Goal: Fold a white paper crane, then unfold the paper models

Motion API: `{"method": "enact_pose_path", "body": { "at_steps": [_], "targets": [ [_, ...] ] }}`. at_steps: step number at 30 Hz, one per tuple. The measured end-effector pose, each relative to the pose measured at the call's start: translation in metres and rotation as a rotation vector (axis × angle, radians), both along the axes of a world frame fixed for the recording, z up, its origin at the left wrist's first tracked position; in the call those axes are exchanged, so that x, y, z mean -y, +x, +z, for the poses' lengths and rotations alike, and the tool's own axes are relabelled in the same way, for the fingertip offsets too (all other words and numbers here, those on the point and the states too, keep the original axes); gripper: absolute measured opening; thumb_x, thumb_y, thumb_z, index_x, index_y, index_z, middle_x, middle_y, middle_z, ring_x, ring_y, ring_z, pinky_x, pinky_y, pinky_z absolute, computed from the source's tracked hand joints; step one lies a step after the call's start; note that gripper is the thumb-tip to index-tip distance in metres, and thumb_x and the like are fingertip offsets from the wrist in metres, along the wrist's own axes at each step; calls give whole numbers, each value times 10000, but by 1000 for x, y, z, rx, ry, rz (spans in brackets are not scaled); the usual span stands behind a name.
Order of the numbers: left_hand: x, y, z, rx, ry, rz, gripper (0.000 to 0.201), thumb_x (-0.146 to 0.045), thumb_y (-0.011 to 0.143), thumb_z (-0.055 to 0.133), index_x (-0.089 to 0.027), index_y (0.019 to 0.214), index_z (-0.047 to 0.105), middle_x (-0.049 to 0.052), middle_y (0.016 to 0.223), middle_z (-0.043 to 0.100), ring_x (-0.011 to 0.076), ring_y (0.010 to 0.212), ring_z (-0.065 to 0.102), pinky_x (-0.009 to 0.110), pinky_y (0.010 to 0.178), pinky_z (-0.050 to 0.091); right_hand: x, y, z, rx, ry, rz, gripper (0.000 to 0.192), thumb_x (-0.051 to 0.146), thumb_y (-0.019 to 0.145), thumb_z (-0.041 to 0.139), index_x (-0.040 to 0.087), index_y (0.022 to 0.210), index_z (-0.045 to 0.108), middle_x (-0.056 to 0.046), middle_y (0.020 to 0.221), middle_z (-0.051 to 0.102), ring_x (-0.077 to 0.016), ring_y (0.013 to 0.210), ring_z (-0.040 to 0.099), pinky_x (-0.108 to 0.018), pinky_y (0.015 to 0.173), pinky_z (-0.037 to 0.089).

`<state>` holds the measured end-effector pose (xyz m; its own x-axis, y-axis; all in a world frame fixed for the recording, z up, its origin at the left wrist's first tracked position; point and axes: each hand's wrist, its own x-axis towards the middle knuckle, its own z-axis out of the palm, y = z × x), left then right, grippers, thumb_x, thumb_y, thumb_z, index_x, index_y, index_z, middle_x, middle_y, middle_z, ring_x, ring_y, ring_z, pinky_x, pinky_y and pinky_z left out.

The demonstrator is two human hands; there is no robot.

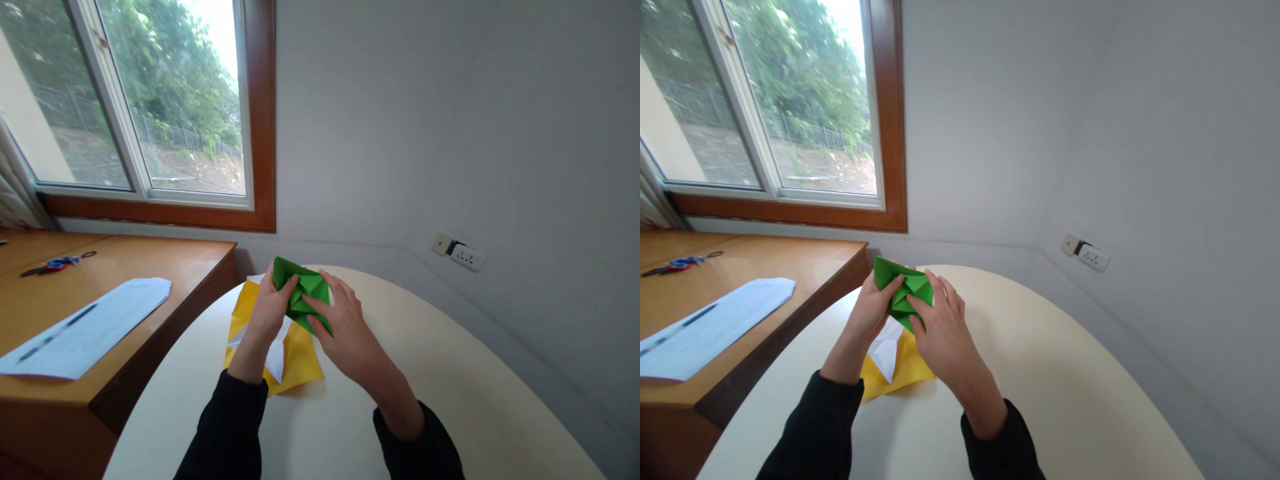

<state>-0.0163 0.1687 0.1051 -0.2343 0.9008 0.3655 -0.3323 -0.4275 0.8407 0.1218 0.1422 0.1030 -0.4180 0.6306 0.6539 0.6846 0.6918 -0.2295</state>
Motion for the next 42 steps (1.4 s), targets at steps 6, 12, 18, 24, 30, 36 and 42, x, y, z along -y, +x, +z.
{"method": "enact_pose_path", "body": {
  "at_steps": [6, 12, 18, 24, 30, 36, 42],
  "targets": [
    [-1, 0, -1, -9, 5, -19, 270, -262, 660, 706, -199, 843, 518, -34, 702, 566, 125, 647, 567, 219, 589, 448, 4, -3, 3, 51, 36, -79, 311, 167, 820, 499, 205, 1117, 583, -147, 1361, 424, -325, 1250, 358, -559, 958, 333],
    [-1, -1, -2, -37, 14, -64, 378, -285, 633, 742, -203, 915, 504, -41, 711, 561, 109, 625, 550, 215, 588, 457, 7, -4, 5, 70, 17, -168, 346, 125, 857, 365, 151, 1144, 558, -168, 1316, 494, -289, 1206, 433, -558, 989, 263],
    [8, -2, 4, -155, -39, -124, 550, -300, 605, 772, -211, 1058, 473, -30, 766, 572, 126, 693, 567, 217, 606, 457, 14, -4, 17, 117, -133, -267, 387, 134, 880, 319, 111, 1217, 509, -159, 1392, 410, -255, 1257, 403, -567, 1039, 165],
    [10, -3, 5, -229, -88, -185, 740, -249, 595, 772, -225, 1224, 382, -4, 866, 565, 147, 790, 570, 251, 692, 467, 12, -1, 21, 85, -229, -181, 415, 173, 907, 247, 131, 1255, 469, -139, 1438, 338, -200, 1309, 341, -514, 1060, 181],
    [8, -2, -1, -259, -107, -238, 856, -229, 611, 747, -240, 1314, 259, 49, 1062, 553, 190, 976, 554, 321, 829, 465, 6, 3, 20, -24, -241, -120, 407, 218, 915, 243, 133, 1243, 469, -149, 1437, 338, -192, 1334, 296, -467, 1052, 241],
    [-3, 4, -8, -396, 3, 22, 599, -179, 621, 669, -193, 1163, 415, 41, 1017, 570, 193, 940, 571, 323, 829, 466, 5, 2, 18, 55, -260, -173, 413, 201, 912, 263, 143, 1278, 444, -134, 1449, 319, -213, 1338, 288, -511, 1070, 179],
    [-8, 17, -11, -447, 51, 288, 462, -122, 647, 614, -166, 1087, 480, 60, 994, 602, 197, 916, 588, 329, 841, 453, 4, -12, 5, 163, -120, -294, 426, 179, 902, 300, 113, 1299, 440, -126, 1472, 264, -278, 1382, 135, -593, 1059, 83]
  ]
}}
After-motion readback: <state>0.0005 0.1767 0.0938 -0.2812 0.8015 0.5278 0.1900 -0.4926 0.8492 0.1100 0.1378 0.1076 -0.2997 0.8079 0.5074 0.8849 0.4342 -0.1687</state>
